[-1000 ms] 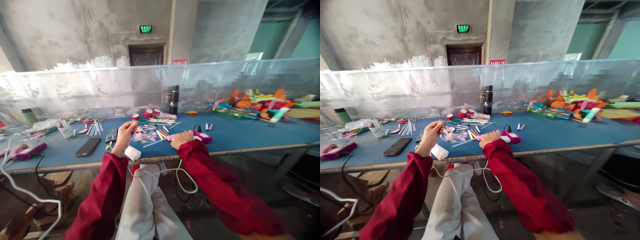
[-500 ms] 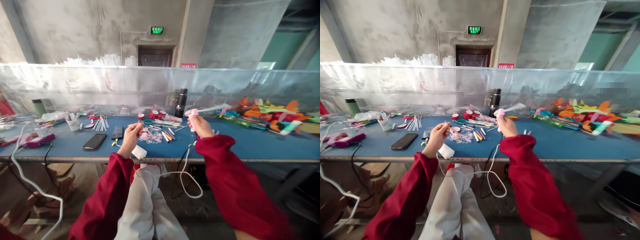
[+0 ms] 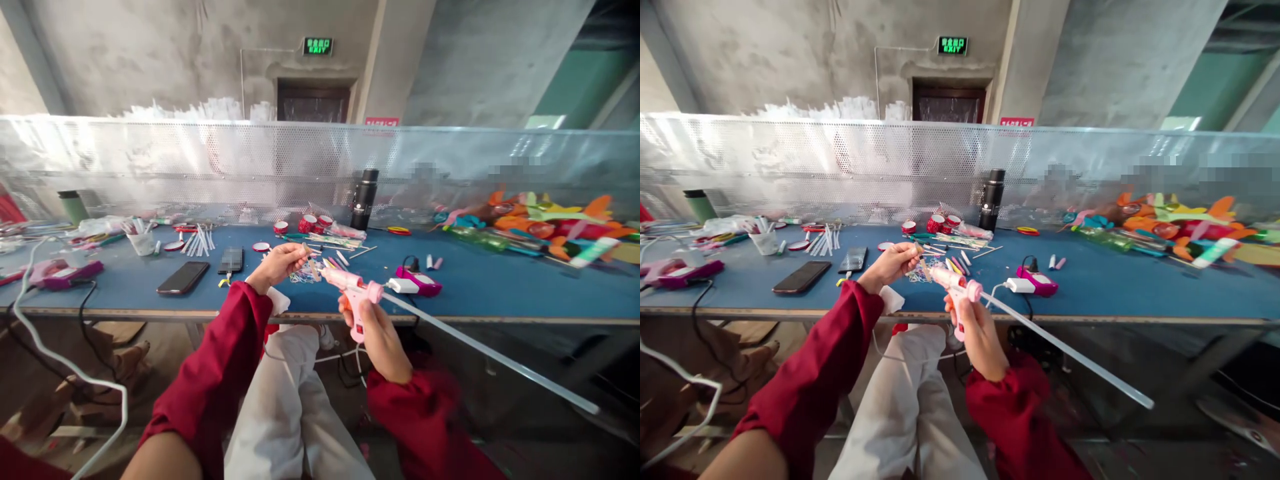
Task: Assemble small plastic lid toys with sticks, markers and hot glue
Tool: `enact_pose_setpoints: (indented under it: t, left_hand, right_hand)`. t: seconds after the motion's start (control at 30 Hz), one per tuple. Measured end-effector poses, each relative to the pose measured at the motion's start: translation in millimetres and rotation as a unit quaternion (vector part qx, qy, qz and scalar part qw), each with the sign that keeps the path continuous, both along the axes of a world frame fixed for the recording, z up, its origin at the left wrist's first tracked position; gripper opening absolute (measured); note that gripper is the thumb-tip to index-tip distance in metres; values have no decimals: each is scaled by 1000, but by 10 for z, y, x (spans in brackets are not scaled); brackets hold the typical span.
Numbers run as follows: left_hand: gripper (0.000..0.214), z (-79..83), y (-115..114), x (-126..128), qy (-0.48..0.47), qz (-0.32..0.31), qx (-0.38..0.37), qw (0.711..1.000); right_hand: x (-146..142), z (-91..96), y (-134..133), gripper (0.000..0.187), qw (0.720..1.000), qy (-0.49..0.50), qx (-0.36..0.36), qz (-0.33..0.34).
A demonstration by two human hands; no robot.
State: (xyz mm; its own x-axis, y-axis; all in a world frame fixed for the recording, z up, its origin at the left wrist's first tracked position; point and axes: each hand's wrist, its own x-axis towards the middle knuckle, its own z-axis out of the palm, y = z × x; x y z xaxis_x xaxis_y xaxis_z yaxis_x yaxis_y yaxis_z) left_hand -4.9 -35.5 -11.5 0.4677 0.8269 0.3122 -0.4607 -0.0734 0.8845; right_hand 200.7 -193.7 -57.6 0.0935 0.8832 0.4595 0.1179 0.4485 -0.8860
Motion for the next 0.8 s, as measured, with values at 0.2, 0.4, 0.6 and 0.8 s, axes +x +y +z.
enact_pose_setpoints:
  t: [0.2, 0.4, 0.6, 0.8]
  left_hand:
    - [41, -168, 41, -22, 1, -11, -27, 1000]
    - [39, -257, 119, -36, 23, -26, -27, 999]
    - [39, -281, 150, -40, 25, -32, -24, 999]
    - [39, -259, 121, -42, 26, -31, -20, 999]
  right_hand:
    - [-47, -62, -18, 62, 999, -33, -12, -14]
    - [-67, -140, 44, 59, 998, -58, -13, -36]
    - [-100, -124, 80, 61, 997, -62, -19, -42]
    - [-75, -144, 88, 59, 995, -88, -16, -46]
